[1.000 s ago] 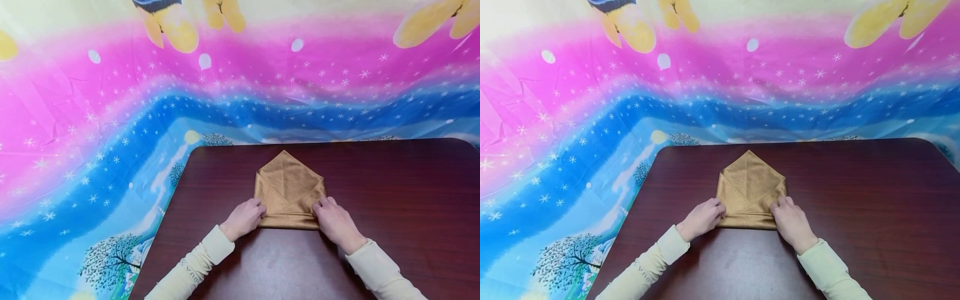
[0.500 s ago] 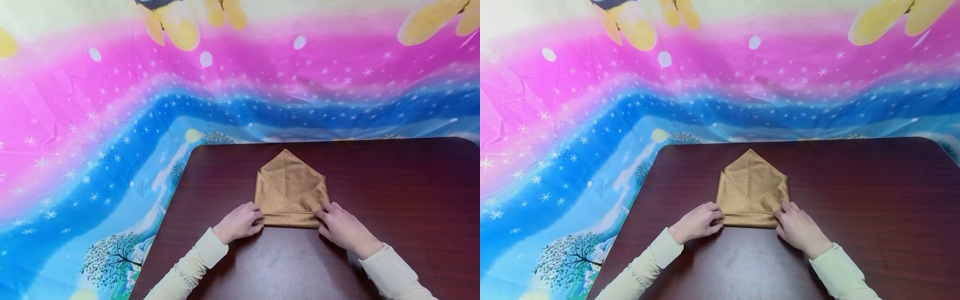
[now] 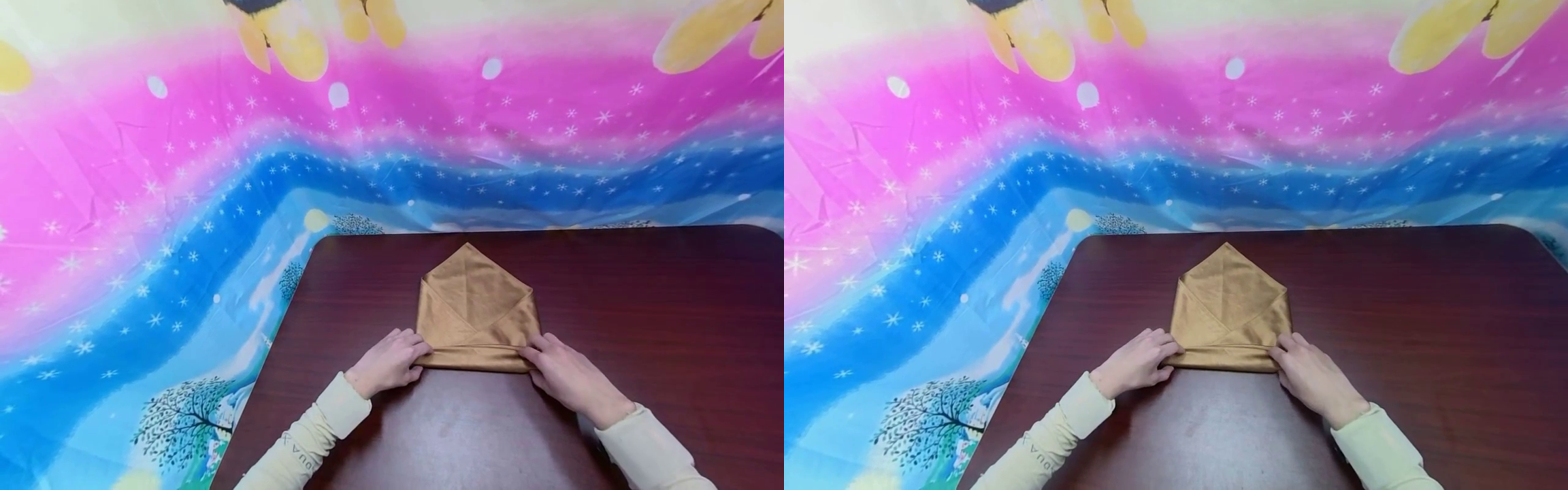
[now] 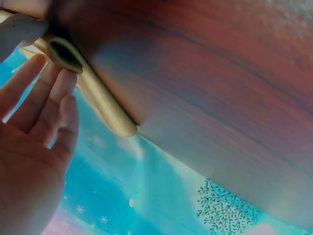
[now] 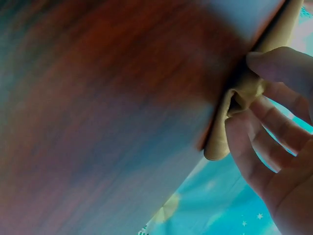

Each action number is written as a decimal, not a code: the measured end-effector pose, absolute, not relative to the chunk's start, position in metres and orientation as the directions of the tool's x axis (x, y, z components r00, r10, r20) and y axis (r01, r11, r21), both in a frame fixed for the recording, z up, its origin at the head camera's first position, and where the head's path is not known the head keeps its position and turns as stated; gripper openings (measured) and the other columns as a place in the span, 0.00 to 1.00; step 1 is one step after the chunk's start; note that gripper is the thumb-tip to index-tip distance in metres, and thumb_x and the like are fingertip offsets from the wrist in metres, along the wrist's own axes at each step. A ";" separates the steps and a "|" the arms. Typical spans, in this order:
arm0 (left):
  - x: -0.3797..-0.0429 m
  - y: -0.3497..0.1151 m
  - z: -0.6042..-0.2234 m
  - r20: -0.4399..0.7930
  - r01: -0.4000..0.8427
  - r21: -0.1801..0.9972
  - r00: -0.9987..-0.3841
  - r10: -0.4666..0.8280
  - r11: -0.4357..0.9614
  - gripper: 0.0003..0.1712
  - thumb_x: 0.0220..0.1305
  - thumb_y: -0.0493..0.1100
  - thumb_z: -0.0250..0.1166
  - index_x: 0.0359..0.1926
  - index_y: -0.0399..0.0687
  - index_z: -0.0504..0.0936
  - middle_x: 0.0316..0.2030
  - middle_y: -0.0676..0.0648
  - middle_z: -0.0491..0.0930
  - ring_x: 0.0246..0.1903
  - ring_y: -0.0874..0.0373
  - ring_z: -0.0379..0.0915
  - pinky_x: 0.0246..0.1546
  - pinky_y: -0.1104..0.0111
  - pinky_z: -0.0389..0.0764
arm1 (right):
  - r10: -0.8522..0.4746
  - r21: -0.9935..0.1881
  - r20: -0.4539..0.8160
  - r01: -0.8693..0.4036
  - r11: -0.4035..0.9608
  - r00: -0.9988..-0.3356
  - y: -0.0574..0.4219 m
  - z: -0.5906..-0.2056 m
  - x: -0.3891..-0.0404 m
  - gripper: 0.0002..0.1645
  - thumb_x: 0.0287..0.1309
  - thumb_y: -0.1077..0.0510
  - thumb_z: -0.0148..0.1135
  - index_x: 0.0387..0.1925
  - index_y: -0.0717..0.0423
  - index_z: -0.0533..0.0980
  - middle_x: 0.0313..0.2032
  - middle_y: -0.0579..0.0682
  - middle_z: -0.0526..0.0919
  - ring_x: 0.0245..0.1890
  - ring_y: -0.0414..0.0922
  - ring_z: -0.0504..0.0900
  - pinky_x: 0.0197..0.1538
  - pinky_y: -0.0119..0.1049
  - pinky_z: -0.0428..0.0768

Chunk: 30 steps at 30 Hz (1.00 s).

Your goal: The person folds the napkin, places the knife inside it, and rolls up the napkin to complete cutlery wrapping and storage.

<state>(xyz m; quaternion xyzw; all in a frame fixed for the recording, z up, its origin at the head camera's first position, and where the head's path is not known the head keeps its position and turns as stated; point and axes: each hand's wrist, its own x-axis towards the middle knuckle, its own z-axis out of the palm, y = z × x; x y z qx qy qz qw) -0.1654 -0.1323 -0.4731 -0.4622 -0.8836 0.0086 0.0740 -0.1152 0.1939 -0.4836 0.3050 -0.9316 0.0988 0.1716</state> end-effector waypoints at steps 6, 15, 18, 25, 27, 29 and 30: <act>-0.168 -0.133 -0.477 0.153 0.812 -0.079 -0.564 0.812 0.579 0.17 0.53 0.45 0.67 0.46 0.53 0.81 0.38 0.57 0.82 0.38 0.61 0.74 0.43 0.68 0.73 | -0.563 -0.032 0.469 -0.650 0.759 -0.680 0.195 -0.489 -0.119 0.12 0.33 0.67 0.66 0.25 0.52 0.76 0.25 0.43 0.71 0.29 0.44 0.70 0.30 0.36 0.71; -0.172 -0.135 -0.478 0.143 0.760 0.122 -0.650 0.747 0.638 0.12 0.58 0.42 0.63 0.44 0.52 0.81 0.38 0.58 0.84 0.34 0.65 0.79 0.39 0.69 0.79 | -0.544 -0.078 0.426 -0.628 0.774 -0.723 0.197 -0.488 -0.118 0.11 0.39 0.66 0.66 0.26 0.52 0.75 0.26 0.43 0.70 0.27 0.41 0.72 0.30 0.36 0.73; -0.173 -0.136 -0.478 0.120 0.721 0.193 -0.690 0.714 0.665 0.11 0.60 0.42 0.61 0.44 0.53 0.82 0.40 0.58 0.85 0.36 0.65 0.80 0.40 0.70 0.79 | -0.536 -0.095 0.421 -0.624 0.776 -0.731 0.198 -0.488 -0.119 0.10 0.41 0.66 0.66 0.26 0.53 0.73 0.26 0.43 0.69 0.26 0.40 0.71 0.29 0.36 0.72; -0.175 -0.139 -0.479 0.110 0.653 0.288 -0.749 0.653 0.700 0.09 0.64 0.44 0.60 0.43 0.54 0.83 0.39 0.57 0.85 0.36 0.62 0.82 0.38 0.68 0.80 | -0.507 -0.131 0.426 -0.605 0.785 -0.749 0.197 -0.487 -0.121 0.07 0.45 0.66 0.62 0.27 0.54 0.73 0.26 0.43 0.68 0.24 0.39 0.68 0.28 0.35 0.71; -0.176 -0.140 -0.479 0.108 0.640 0.307 -0.758 0.643 0.704 0.09 0.65 0.45 0.59 0.44 0.54 0.83 0.39 0.57 0.85 0.37 0.62 0.82 0.38 0.67 0.80 | -0.506 -0.141 0.418 -0.604 0.785 -0.755 0.198 -0.487 -0.121 0.07 0.45 0.66 0.62 0.27 0.54 0.73 0.26 0.44 0.68 0.25 0.40 0.69 0.28 0.37 0.71; -0.176 -0.140 -0.480 0.102 0.627 0.325 -0.768 0.633 0.708 0.09 0.67 0.45 0.58 0.44 0.54 0.82 0.39 0.57 0.85 0.38 0.62 0.82 0.39 0.66 0.80 | -0.503 -0.152 0.408 -0.600 0.785 -0.762 0.198 -0.487 -0.121 0.07 0.46 0.66 0.62 0.27 0.54 0.73 0.27 0.44 0.70 0.25 0.42 0.71 0.29 0.38 0.73; -0.177 -0.141 -0.480 0.099 0.621 0.332 -0.771 0.629 0.710 0.09 0.68 0.46 0.58 0.44 0.54 0.82 0.40 0.56 0.85 0.38 0.62 0.82 0.40 0.66 0.80 | -0.501 -0.157 0.404 -0.597 0.786 -0.766 0.198 -0.487 -0.122 0.07 0.47 0.66 0.62 0.28 0.54 0.73 0.27 0.44 0.70 0.25 0.42 0.72 0.30 0.39 0.73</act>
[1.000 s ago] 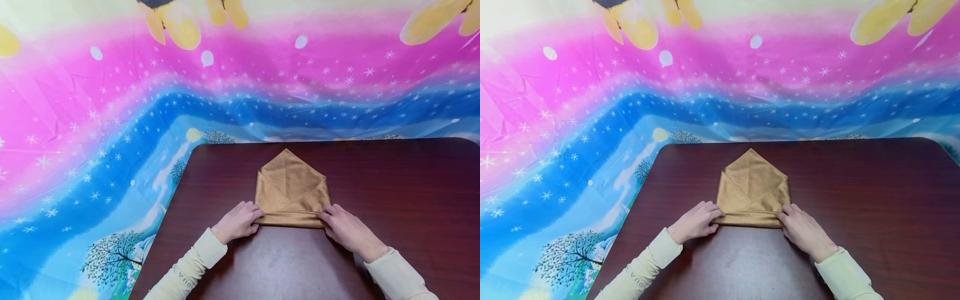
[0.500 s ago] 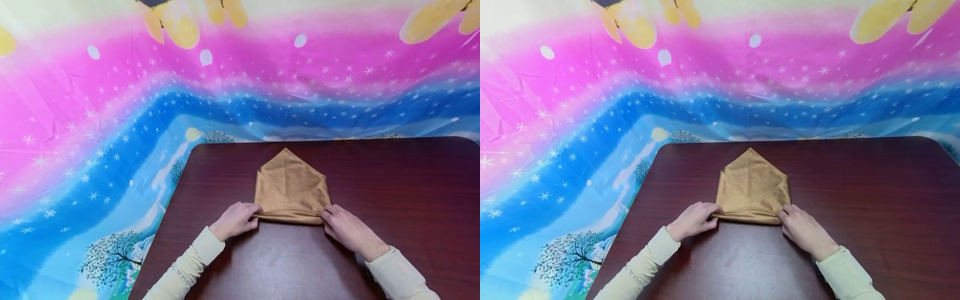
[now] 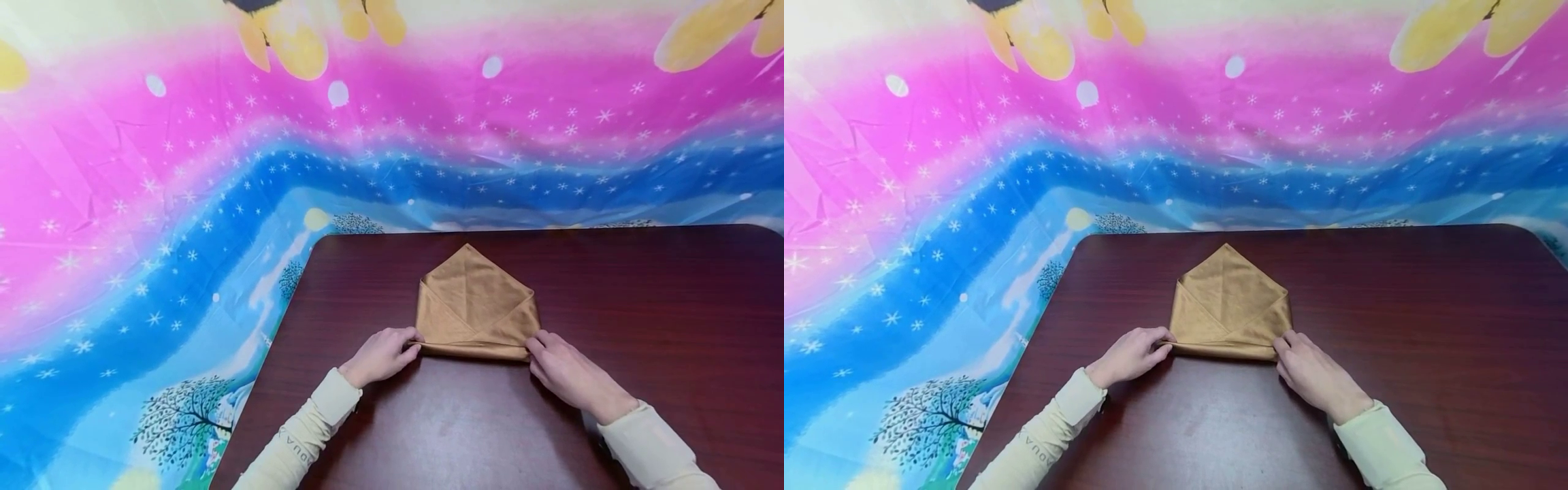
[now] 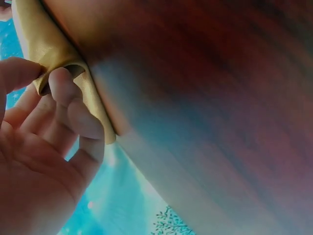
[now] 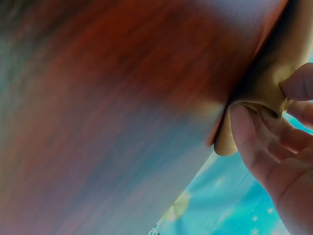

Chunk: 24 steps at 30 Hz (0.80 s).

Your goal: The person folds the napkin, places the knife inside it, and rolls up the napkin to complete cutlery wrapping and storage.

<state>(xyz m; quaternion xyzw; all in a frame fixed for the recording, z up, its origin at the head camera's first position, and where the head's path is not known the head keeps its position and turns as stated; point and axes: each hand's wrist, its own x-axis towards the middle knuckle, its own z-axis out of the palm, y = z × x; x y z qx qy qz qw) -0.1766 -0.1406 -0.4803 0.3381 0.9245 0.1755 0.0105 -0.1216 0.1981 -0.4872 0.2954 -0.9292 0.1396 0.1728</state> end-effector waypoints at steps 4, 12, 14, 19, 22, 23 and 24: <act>-0.179 -0.141 -0.480 0.093 0.595 0.383 -0.786 0.611 0.707 0.09 0.69 0.46 0.57 0.44 0.52 0.81 0.39 0.55 0.85 0.37 0.62 0.80 0.40 0.66 0.79 | -0.477 -0.176 0.393 -0.573 0.800 -0.786 0.197 -0.486 -0.122 0.08 0.47 0.67 0.63 0.29 0.55 0.73 0.27 0.45 0.73 0.27 0.45 0.74 0.32 0.42 0.75; -0.182 -0.138 -0.481 0.055 0.523 0.463 -0.823 0.565 0.716 0.09 0.70 0.45 0.56 0.44 0.50 0.81 0.31 0.55 0.83 0.29 0.65 0.74 0.36 0.71 0.76 | -0.442 -0.166 0.397 -0.536 0.828 -0.804 0.195 -0.487 -0.122 0.09 0.48 0.68 0.62 0.29 0.56 0.71 0.23 0.47 0.71 0.24 0.47 0.72 0.29 0.42 0.72; -0.183 -0.137 -0.481 0.042 0.503 0.484 -0.831 0.555 0.716 0.09 0.70 0.45 0.57 0.44 0.50 0.81 0.31 0.55 0.83 0.30 0.65 0.76 0.36 0.72 0.76 | -0.438 -0.162 0.404 -0.534 0.830 -0.803 0.195 -0.487 -0.123 0.09 0.49 0.68 0.62 0.30 0.56 0.71 0.22 0.47 0.70 0.23 0.48 0.72 0.29 0.42 0.72; -0.185 -0.135 -0.483 0.016 0.445 0.539 -0.854 0.520 0.715 0.08 0.69 0.45 0.57 0.43 0.49 0.80 0.33 0.53 0.86 0.33 0.65 0.80 0.38 0.72 0.77 | -0.433 -0.163 0.398 -0.527 0.834 -0.808 0.196 -0.486 -0.124 0.07 0.53 0.68 0.60 0.33 0.59 0.71 0.21 0.47 0.70 0.23 0.49 0.74 0.29 0.43 0.72; -0.185 -0.134 -0.483 0.004 0.414 0.550 -0.870 0.493 0.725 0.08 0.68 0.45 0.58 0.42 0.49 0.80 0.32 0.52 0.86 0.32 0.65 0.80 0.36 0.72 0.77 | -0.429 -0.175 0.387 -0.522 0.835 -0.816 0.196 -0.486 -0.125 0.07 0.54 0.68 0.60 0.34 0.60 0.71 0.21 0.47 0.71 0.23 0.50 0.75 0.29 0.43 0.73; -0.185 -0.134 -0.483 0.000 0.403 0.555 -0.875 0.484 0.728 0.07 0.67 0.45 0.59 0.41 0.49 0.80 0.32 0.52 0.86 0.32 0.64 0.80 0.36 0.72 0.77 | -0.426 -0.179 0.385 -0.519 0.836 -0.819 0.196 -0.486 -0.125 0.07 0.54 0.68 0.60 0.35 0.60 0.71 0.21 0.48 0.71 0.23 0.50 0.75 0.29 0.43 0.73; -0.186 -0.133 -0.482 -0.004 0.392 0.559 -0.880 0.475 0.731 0.07 0.67 0.45 0.59 0.41 0.49 0.80 0.32 0.51 0.87 0.32 0.64 0.80 0.35 0.72 0.77 | -0.421 -0.185 0.383 -0.515 0.837 -0.822 0.196 -0.485 -0.125 0.07 0.55 0.68 0.60 0.35 0.60 0.71 0.20 0.48 0.71 0.23 0.50 0.76 0.29 0.43 0.73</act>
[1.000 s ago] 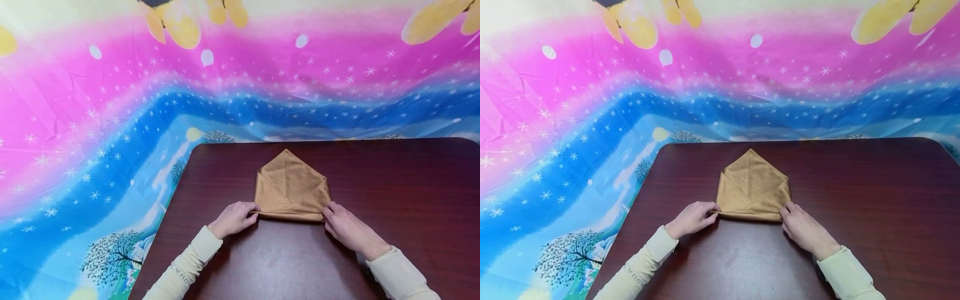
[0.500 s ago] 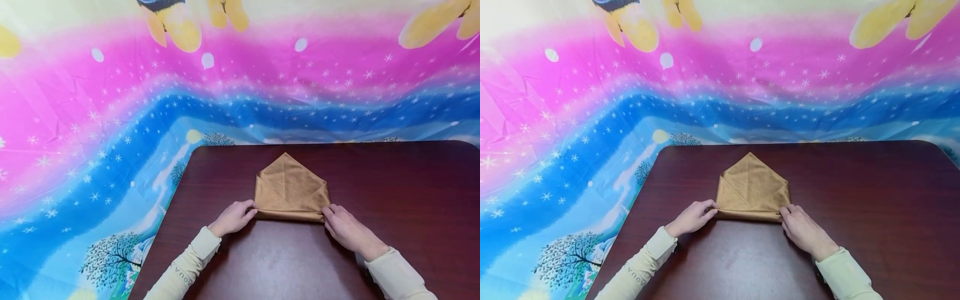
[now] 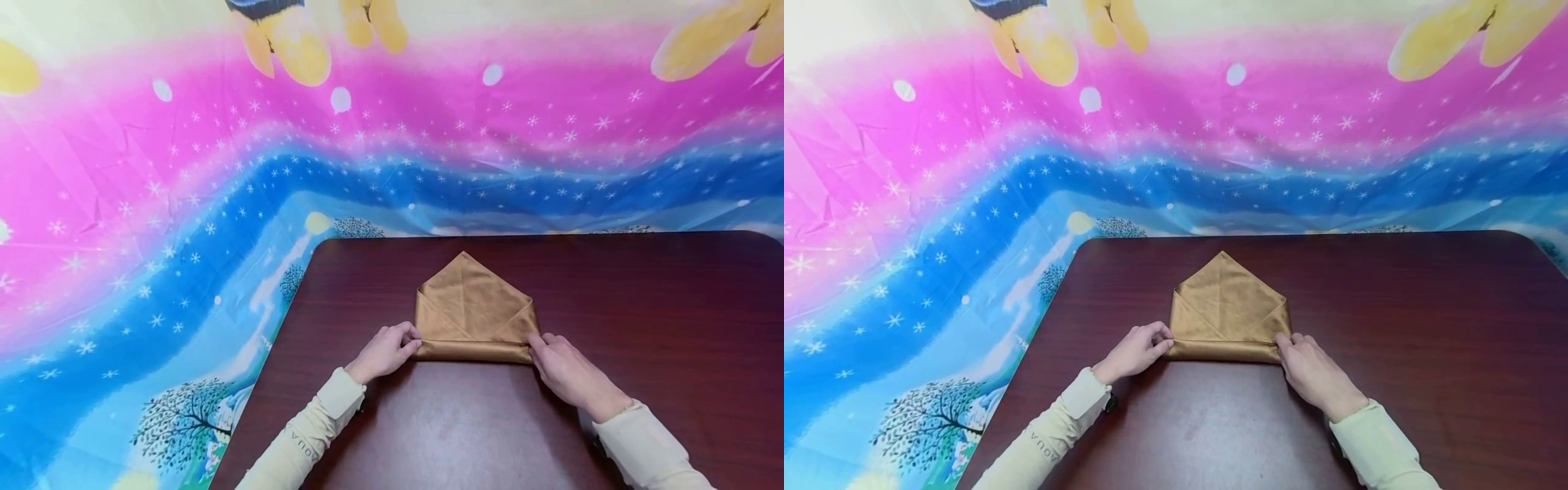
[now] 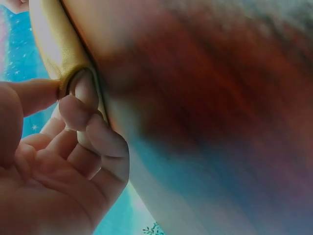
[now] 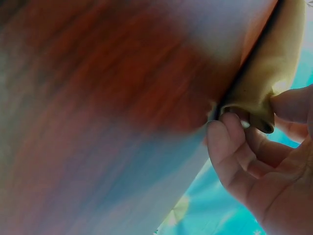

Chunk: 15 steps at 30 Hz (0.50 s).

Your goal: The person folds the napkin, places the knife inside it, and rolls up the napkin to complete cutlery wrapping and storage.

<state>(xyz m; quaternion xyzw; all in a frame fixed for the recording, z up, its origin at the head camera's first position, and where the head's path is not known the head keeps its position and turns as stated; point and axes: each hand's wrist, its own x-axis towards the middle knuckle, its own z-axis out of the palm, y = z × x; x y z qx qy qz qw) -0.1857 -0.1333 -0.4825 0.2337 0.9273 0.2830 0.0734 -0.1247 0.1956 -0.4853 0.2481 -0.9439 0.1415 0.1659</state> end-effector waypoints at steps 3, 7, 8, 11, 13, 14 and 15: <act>-0.186 -0.132 -0.481 -0.003 0.375 0.564 -0.890 0.455 0.736 0.06 0.66 0.45 0.60 0.39 0.49 0.80 0.31 0.50 0.87 0.31 0.63 0.81 0.34 0.72 0.76 | -0.410 -0.205 0.377 -0.506 0.838 -0.831 0.196 -0.486 -0.126 0.08 0.55 0.68 0.60 0.37 0.61 0.72 0.21 0.48 0.73 0.24 0.50 0.77 0.29 0.43 0.75; -0.187 -0.128 -0.480 0.013 0.380 0.532 -0.897 0.442 0.756 0.05 0.65 0.45 0.61 0.37 0.50 0.78 0.29 0.51 0.86 0.27 0.64 0.79 0.30 0.72 0.75 | -0.387 -0.231 0.368 -0.487 0.842 -0.845 0.196 -0.486 -0.128 0.07 0.55 0.68 0.61 0.37 0.62 0.73 0.21 0.49 0.75 0.24 0.49 0.78 0.29 0.43 0.76; -0.187 -0.128 -0.480 0.021 0.387 0.519 -0.897 0.442 0.762 0.05 0.65 0.45 0.61 0.37 0.50 0.78 0.28 0.51 0.85 0.26 0.64 0.78 0.29 0.72 0.75 | -0.382 -0.237 0.366 -0.482 0.844 -0.849 0.196 -0.486 -0.128 0.07 0.55 0.68 0.61 0.36 0.61 0.72 0.22 0.49 0.76 0.24 0.49 0.78 0.29 0.43 0.76; -0.188 -0.127 -0.480 0.031 0.397 0.483 -0.898 0.438 0.780 0.05 0.65 0.45 0.61 0.36 0.50 0.77 0.24 0.53 0.83 0.22 0.67 0.74 0.27 0.73 0.73 | -0.358 -0.263 0.356 -0.460 0.848 -0.863 0.195 -0.486 -0.129 0.06 0.56 0.68 0.61 0.35 0.61 0.73 0.23 0.50 0.78 0.25 0.49 0.80 0.30 0.43 0.77; -0.188 -0.127 -0.480 0.033 0.408 0.467 -0.894 0.446 0.784 0.05 0.64 0.44 0.62 0.35 0.49 0.77 0.22 0.54 0.82 0.21 0.68 0.71 0.26 0.74 0.72 | -0.337 -0.288 0.344 -0.440 0.851 -0.876 0.194 -0.485 -0.130 0.06 0.56 0.68 0.61 0.35 0.60 0.73 0.25 0.51 0.79 0.26 0.49 0.81 0.31 0.43 0.77; -0.188 -0.127 -0.479 0.035 0.416 0.463 -0.891 0.453 0.782 0.04 0.64 0.44 0.62 0.34 0.49 0.77 0.22 0.55 0.81 0.20 0.68 0.71 0.26 0.74 0.72 | -0.326 -0.301 0.338 -0.429 0.852 -0.883 0.194 -0.484 -0.130 0.06 0.56 0.68 0.61 0.35 0.60 0.73 0.25 0.51 0.80 0.27 0.50 0.81 0.31 0.44 0.78; -0.189 -0.128 -0.479 0.035 0.423 0.459 -0.887 0.460 0.781 0.04 0.64 0.43 0.62 0.34 0.49 0.77 0.21 0.55 0.81 0.20 0.68 0.71 0.26 0.75 0.71 | -0.314 -0.313 0.331 -0.417 0.853 -0.890 0.194 -0.483 -0.130 0.06 0.56 0.67 0.61 0.35 0.60 0.73 0.26 0.51 0.80 0.27 0.50 0.82 0.32 0.44 0.78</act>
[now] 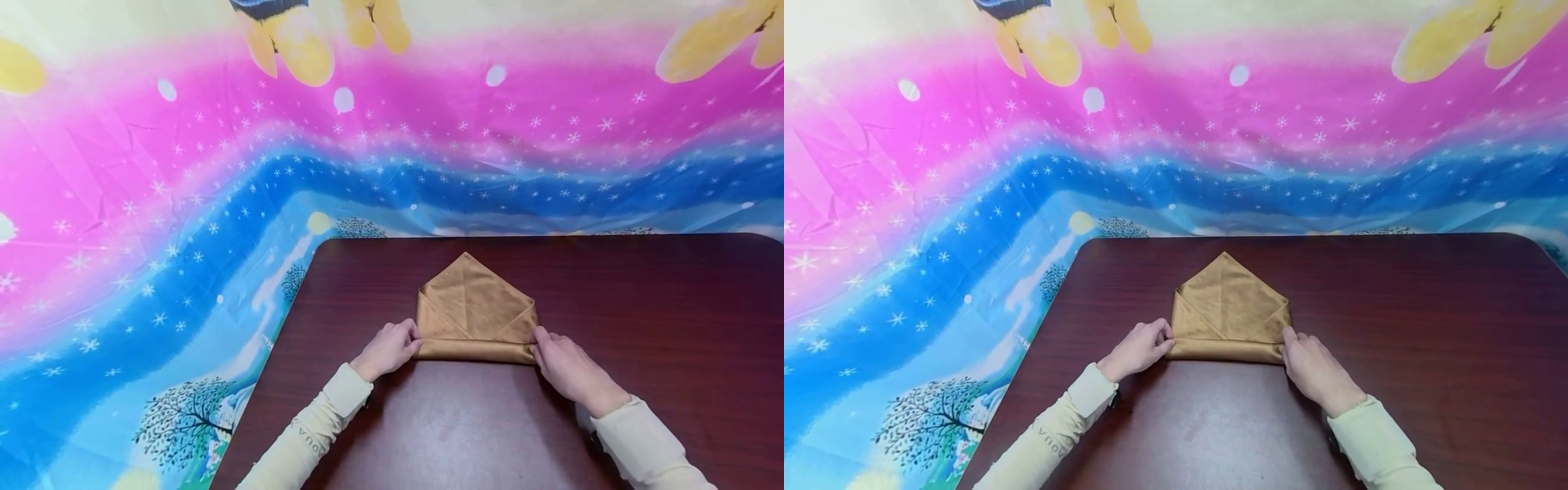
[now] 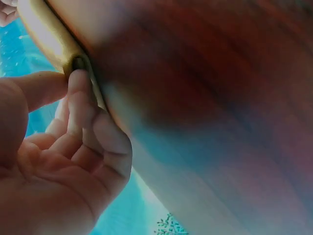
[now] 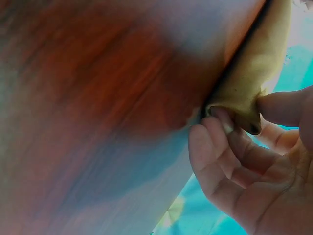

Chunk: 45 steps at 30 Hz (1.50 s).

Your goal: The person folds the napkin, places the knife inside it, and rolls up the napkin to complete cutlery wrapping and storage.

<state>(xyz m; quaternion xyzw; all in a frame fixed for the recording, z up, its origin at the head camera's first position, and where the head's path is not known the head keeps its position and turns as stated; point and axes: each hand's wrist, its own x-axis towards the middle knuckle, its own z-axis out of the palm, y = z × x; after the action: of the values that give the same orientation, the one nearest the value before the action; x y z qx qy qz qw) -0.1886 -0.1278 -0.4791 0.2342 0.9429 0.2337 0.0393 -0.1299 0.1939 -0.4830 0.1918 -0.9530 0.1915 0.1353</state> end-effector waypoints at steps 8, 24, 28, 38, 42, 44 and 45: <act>-0.191 -0.130 -0.482 0.054 0.483 0.400 -0.861 0.506 0.779 0.02 0.63 0.42 0.63 0.35 0.50 0.78 0.26 0.55 0.80 0.26 0.67 0.73 0.29 0.76 0.72 | -0.272 -0.341 0.239 -0.343 0.875 -0.932 0.193 -0.477 -0.132 0.05 0.58 0.64 0.62 0.32 0.56 0.72 0.22 0.49 0.78 0.25 0.51 0.80 0.28 0.46 0.76; -0.190 -0.139 -0.480 0.114 0.672 0.252 -0.735 0.669 0.696 0.10 0.64 0.49 0.63 0.40 0.51 0.85 0.38 0.54 0.78 0.35 0.65 0.73 0.40 0.74 0.75 | -0.247 -0.302 0.238 -0.313 0.900 -0.939 0.194 -0.477 -0.135 0.05 0.55 0.62 0.64 0.29 0.56 0.74 0.25 0.52 0.74 0.26 0.56 0.76 0.32 0.50 0.75; -0.190 -0.141 -0.479 0.088 0.684 0.255 -0.720 0.688 0.683 0.16 0.59 0.54 0.68 0.43 0.51 0.84 0.39 0.54 0.77 0.36 0.63 0.73 0.41 0.74 0.74 | -0.259 -0.282 0.300 -0.345 0.895 -0.918 0.192 -0.478 -0.135 0.06 0.53 0.65 0.64 0.28 0.56 0.73 0.28 0.52 0.72 0.31 0.54 0.72 0.32 0.48 0.74; -0.192 -0.144 -0.482 0.102 0.726 0.214 -0.682 0.724 0.654 0.18 0.53 0.49 0.73 0.45 0.50 0.83 0.41 0.55 0.76 0.38 0.64 0.74 0.44 0.74 0.75 | -0.333 -0.234 0.280 -0.400 0.886 -0.900 0.195 -0.475 -0.129 0.07 0.51 0.64 0.63 0.35 0.56 0.79 0.34 0.50 0.77 0.35 0.51 0.75 0.37 0.46 0.75; -0.193 -0.145 -0.482 0.093 0.723 0.213 -0.684 0.723 0.657 0.18 0.55 0.49 0.72 0.46 0.51 0.83 0.42 0.55 0.77 0.39 0.64 0.75 0.45 0.73 0.75 | -0.362 -0.253 0.221 -0.412 0.875 -0.906 0.200 -0.472 -0.125 0.16 0.49 0.62 0.67 0.42 0.57 0.80 0.41 0.51 0.78 0.39 0.51 0.77 0.41 0.47 0.77; -0.193 -0.146 -0.482 0.093 0.724 0.203 -0.685 0.723 0.659 0.17 0.56 0.48 0.71 0.47 0.51 0.83 0.42 0.55 0.77 0.39 0.64 0.75 0.44 0.73 0.76 | -0.374 -0.258 0.210 -0.420 0.870 -0.903 0.201 -0.471 -0.124 0.19 0.48 0.61 0.70 0.44 0.58 0.79 0.42 0.51 0.77 0.40 0.51 0.77 0.41 0.47 0.77; -0.193 -0.146 -0.482 0.097 0.727 0.194 -0.683 0.724 0.659 0.17 0.56 0.48 0.71 0.47 0.51 0.83 0.42 0.55 0.77 0.39 0.64 0.75 0.44 0.73 0.76 | -0.379 -0.257 0.211 -0.426 0.867 -0.901 0.202 -0.472 -0.124 0.20 0.47 0.60 0.71 0.44 0.58 0.79 0.42 0.51 0.77 0.40 0.51 0.77 0.41 0.47 0.77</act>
<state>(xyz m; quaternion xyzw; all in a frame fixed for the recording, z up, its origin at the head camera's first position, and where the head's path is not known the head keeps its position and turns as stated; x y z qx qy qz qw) -0.1928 -0.1457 -0.4824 0.3983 0.9108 0.1088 -0.0057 -0.1245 0.2019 -0.4715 0.2090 -0.9632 0.1503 0.0770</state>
